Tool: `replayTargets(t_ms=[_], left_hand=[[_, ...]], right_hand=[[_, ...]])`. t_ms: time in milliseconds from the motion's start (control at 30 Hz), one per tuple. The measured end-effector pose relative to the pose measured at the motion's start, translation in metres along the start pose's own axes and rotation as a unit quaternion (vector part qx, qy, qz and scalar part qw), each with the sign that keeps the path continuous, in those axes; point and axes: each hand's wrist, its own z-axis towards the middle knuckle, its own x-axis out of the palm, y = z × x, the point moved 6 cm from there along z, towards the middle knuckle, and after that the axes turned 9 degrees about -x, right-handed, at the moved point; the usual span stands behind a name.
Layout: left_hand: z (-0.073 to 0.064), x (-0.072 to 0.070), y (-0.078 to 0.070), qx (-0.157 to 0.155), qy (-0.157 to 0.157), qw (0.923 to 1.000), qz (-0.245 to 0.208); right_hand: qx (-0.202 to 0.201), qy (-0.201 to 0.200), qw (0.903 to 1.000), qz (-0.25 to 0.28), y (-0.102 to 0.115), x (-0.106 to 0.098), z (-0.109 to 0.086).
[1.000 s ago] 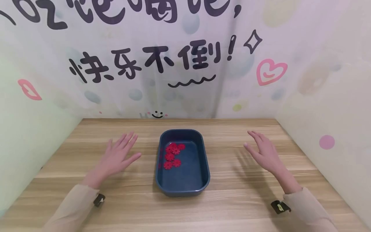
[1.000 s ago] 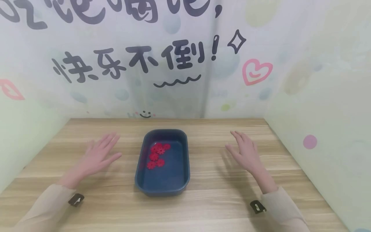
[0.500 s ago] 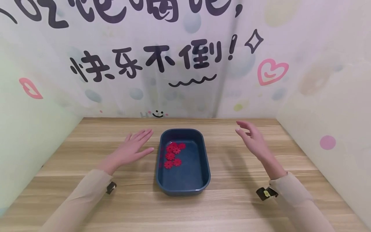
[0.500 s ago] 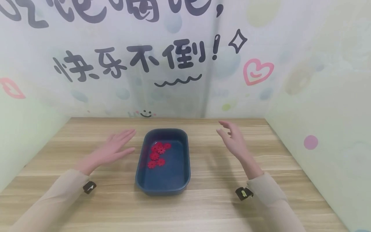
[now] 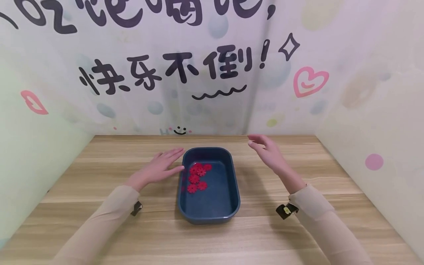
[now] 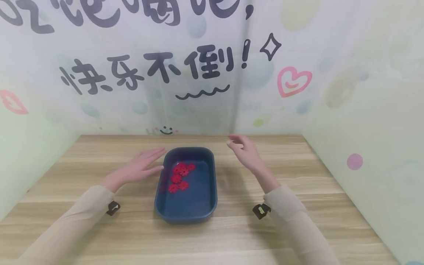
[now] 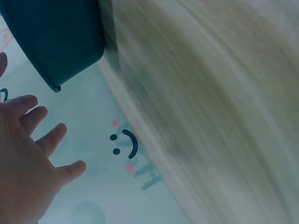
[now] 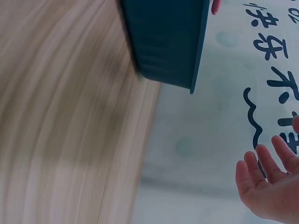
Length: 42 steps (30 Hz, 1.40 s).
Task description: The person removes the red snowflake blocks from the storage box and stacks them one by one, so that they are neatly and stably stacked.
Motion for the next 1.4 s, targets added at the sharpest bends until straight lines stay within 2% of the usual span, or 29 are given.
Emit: replayTargets(t_ms=[400,567,733,933,1100,1233,1400], left_hand=[[0.009,0.013,0.002,0.011,0.016,0.9998,0.007],[0.009,0.015,0.004,0.015,0.016,0.9997,0.003],[0.009,0.015,0.003,0.021,0.016,0.9997,-0.001],[0.009,0.014,0.002,0.026,0.014,0.9996,-0.002],[0.008,0.014,0.001,0.027,0.015,0.9995,-0.008],[0.008,0.013,0.000,0.027,0.015,0.9994,-0.015],[0.008,0.012,0.001,0.029,0.014,0.9994,-0.012]], right_hand=[[0.012,0.051,0.9985,0.015,0.008,0.028,0.011],[0.006,0.075,0.9968,0.027,0.015,0.041,0.021],[0.026,0.103,0.9929,0.055,0.026,0.052,0.035],[0.072,0.145,0.9815,0.103,0.038,0.073,0.048],[0.146,0.132,0.9673,0.161,0.033,0.093,0.055],[0.182,0.124,0.9606,0.169,0.025,0.109,0.058],[0.214,0.150,0.9526,0.156,0.018,0.125,0.057]])
